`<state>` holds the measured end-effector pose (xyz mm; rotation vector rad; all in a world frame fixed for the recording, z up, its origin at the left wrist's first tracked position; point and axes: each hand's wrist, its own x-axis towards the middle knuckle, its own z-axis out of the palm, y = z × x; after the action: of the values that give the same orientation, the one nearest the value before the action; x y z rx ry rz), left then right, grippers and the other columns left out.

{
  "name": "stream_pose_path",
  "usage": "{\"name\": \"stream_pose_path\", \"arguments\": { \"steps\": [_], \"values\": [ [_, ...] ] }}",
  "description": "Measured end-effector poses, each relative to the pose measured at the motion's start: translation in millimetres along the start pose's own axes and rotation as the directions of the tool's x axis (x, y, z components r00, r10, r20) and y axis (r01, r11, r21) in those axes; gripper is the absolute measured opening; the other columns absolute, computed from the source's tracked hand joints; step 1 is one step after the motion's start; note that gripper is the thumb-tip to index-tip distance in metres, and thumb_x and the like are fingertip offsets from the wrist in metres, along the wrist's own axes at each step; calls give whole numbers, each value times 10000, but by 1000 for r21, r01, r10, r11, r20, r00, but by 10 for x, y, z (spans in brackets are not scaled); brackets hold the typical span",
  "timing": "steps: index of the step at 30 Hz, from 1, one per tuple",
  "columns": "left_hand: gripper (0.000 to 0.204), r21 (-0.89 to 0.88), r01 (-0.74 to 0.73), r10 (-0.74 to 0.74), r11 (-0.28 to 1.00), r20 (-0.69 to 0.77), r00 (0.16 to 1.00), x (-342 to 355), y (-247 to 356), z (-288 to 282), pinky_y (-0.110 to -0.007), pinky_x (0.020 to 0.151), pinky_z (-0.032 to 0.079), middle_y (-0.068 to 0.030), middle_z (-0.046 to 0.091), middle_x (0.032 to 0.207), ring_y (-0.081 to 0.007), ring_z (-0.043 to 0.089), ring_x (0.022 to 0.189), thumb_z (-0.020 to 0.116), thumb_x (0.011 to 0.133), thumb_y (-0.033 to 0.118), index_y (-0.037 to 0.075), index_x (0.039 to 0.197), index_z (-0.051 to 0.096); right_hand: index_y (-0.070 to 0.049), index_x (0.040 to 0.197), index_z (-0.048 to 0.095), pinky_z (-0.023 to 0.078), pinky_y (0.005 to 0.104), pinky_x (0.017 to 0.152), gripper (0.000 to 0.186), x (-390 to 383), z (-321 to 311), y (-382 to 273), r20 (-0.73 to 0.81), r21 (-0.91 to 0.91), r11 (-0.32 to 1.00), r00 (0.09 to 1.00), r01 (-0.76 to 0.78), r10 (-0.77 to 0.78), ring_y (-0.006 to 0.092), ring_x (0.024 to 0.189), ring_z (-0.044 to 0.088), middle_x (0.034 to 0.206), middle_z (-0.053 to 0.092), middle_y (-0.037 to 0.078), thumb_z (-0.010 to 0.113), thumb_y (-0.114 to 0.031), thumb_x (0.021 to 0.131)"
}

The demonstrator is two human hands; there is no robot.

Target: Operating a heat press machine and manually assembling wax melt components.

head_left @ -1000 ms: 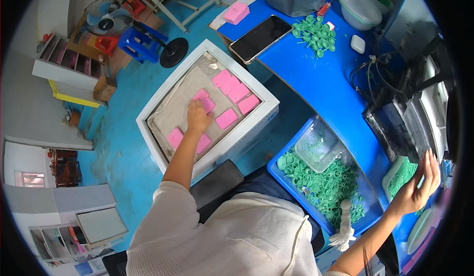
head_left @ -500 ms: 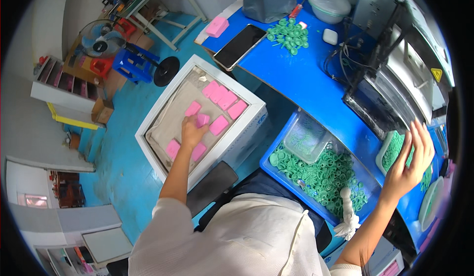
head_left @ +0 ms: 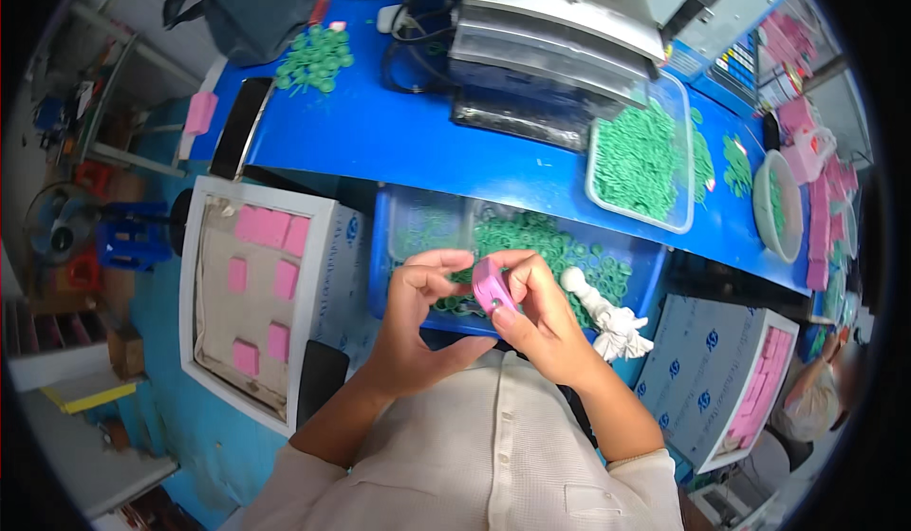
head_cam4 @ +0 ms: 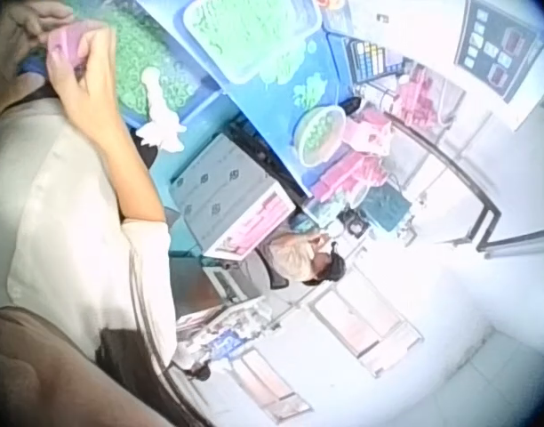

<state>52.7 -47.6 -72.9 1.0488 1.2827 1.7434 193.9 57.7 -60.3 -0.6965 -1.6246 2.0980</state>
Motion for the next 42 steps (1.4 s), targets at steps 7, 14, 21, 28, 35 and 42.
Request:
{"name": "stream_pose_path", "arguments": {
  "steps": [7, 14, 21, 28, 35, 42],
  "values": [
    [218, -150, 271, -217, 951, 300, 929, -8, -72, 171, -371, 973, 409, -223, 318, 1413, -204, 435, 1225, 644, 909, 160, 43, 955, 466, -22, 939, 434, 458, 401, 821, 284, -218, -292, -169, 185, -505, 806, 951, 308, -248, 358, 951, 548, 1124, 502, 236, 547, -283, 937],
    [173, -230, 247, -163, 942, 332, 929, 55, -44, 269, -406, 1037, 363, -257, 239, 1480, -262, 393, 1308, 594, 934, 130, 42, 990, 456, -12, 907, 493, 446, 317, 647, 350, -247, -326, -232, -166, -413, 893, 950, 177, -265, 178, 675, 527, 798, 586, 128, 366, -317, 1020],
    [421, 309, -186, 8, 933, 498, 867, 220, 177, 201, -423, 1025, 386, -283, 302, 1439, -372, 415, 1313, 706, 838, 127, 82, 1206, 507, -29, 911, 472, 464, 287, 638, 254, -111, -299, -225, -247, -285, 936, 927, 209, -282, 158, 685, 543, 807, 574, 93, 555, -265, 954],
    [801, 667, -210, -155, 715, 444, 883, 361, 173, 167, -405, 813, 491, -156, 519, 1144, -324, 554, 982, 826, 676, 371, 132, 1360, 486, -33, 1118, 417, 504, 293, 772, 426, -182, -294, -170, -215, -191, 961, 947, 200, -240, 174, 930, 602, 1020, 579, 106, 691, 20, 797],
    [737, 683, -241, -116, 689, 432, 894, 309, 107, 126, -400, 735, 497, -141, 571, 994, -307, 589, 848, 803, 655, 513, 105, 1228, 583, -25, 1088, 451, 463, 218, 716, 306, -360, -362, -156, 83, 200, 957, 977, -212, 199, 66, 836, 561, 953, 552, 21, 540, 122, 835],
    [670, 700, -179, -155, 692, 386, 909, 265, 96, 95, -381, 642, 512, -86, 608, 817, -269, 615, 709, 843, 607, 469, 100, 1111, 601, -16, 1037, 489, 445, 194, 681, 269, -361, -270, -129, 17, 155, 969, 981, -193, 192, 35, 803, 544, 901, 541, 1, 575, 115, 818]
  ]
}}
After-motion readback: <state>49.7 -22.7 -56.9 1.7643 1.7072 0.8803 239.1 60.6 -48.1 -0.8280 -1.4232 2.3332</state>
